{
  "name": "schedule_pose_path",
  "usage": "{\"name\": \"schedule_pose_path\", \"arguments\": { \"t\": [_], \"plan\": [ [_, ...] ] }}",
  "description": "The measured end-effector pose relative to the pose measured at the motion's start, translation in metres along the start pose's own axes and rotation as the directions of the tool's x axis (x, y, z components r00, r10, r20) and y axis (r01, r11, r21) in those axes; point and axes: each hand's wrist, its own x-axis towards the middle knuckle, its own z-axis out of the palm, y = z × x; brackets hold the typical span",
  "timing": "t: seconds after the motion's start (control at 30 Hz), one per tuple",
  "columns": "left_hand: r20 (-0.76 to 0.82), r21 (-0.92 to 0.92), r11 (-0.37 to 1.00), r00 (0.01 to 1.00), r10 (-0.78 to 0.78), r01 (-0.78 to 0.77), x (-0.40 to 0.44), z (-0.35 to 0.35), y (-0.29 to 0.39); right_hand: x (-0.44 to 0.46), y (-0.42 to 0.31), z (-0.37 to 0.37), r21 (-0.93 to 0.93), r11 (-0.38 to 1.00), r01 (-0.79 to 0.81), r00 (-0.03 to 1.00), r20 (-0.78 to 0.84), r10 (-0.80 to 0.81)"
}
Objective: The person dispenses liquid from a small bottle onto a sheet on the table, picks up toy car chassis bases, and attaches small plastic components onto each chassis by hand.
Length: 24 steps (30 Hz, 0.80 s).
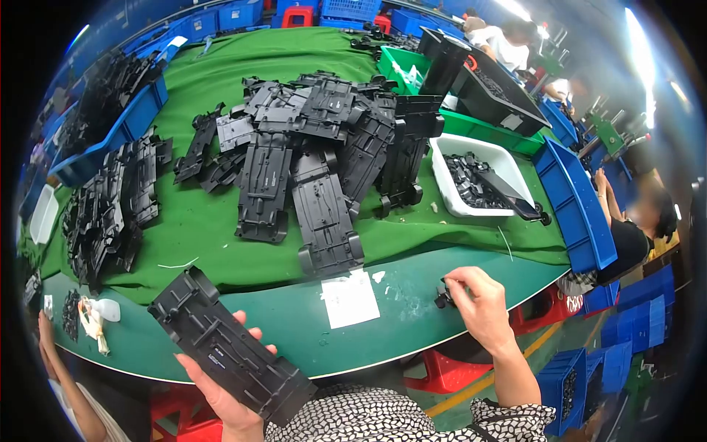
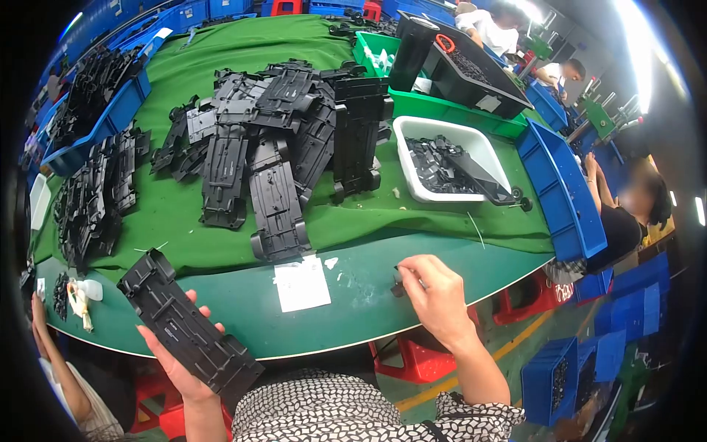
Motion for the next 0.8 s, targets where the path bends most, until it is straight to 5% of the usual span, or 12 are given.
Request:
{"name": "schedule_pose_path", "arguments": {
  "t": [0.03, 0.13, 0.37, 0.53, 0.67, 0.8],
  "plan": [
    [0.0, 0.001, 1.0, 1.0, 0.002, -0.002, 0.001, 0.0, 0.0, -0.001, -0.007, -0.003, 0.259, 0.925, -0.276, 0.959, 0.134, 0.249],
    [0.003, -0.006, 1.0, 1.0, -0.011, 0.011, 0.003, 0.001, -0.001, 0.001, -0.013, -0.005, 0.619, 0.589, -0.52, 0.853, 0.418, 0.314],
    [0.041, -0.074, 0.995, 0.997, -0.063, 0.066, 0.005, -0.008, 0.001, 0.004, -0.03, 0.02, 0.55, 0.707, -0.443, 0.875, 0.437, 0.209],
    [0.098, -0.079, 0.996, 0.994, -0.043, 0.051, 0.005, -0.011, 0.003, 0.01, -0.048, 0.033, 0.344, 0.939, -0.032, 0.949, 0.306, -0.08],
    [0.094, -0.053, 0.998, 0.995, -0.041, 0.046, 0.005, -0.01, 0.004, 0.017, -0.053, 0.052, 0.164, 0.906, 0.389, 0.891, 0.183, -0.416],
    [0.098, -0.023, 0.999, 0.994, -0.037, 0.039, 0.005, -0.013, 0.006, 0.022, -0.06, 0.055, 0.055, 0.87, 0.49, 0.84, 0.238, -0.488]
  ]
}}
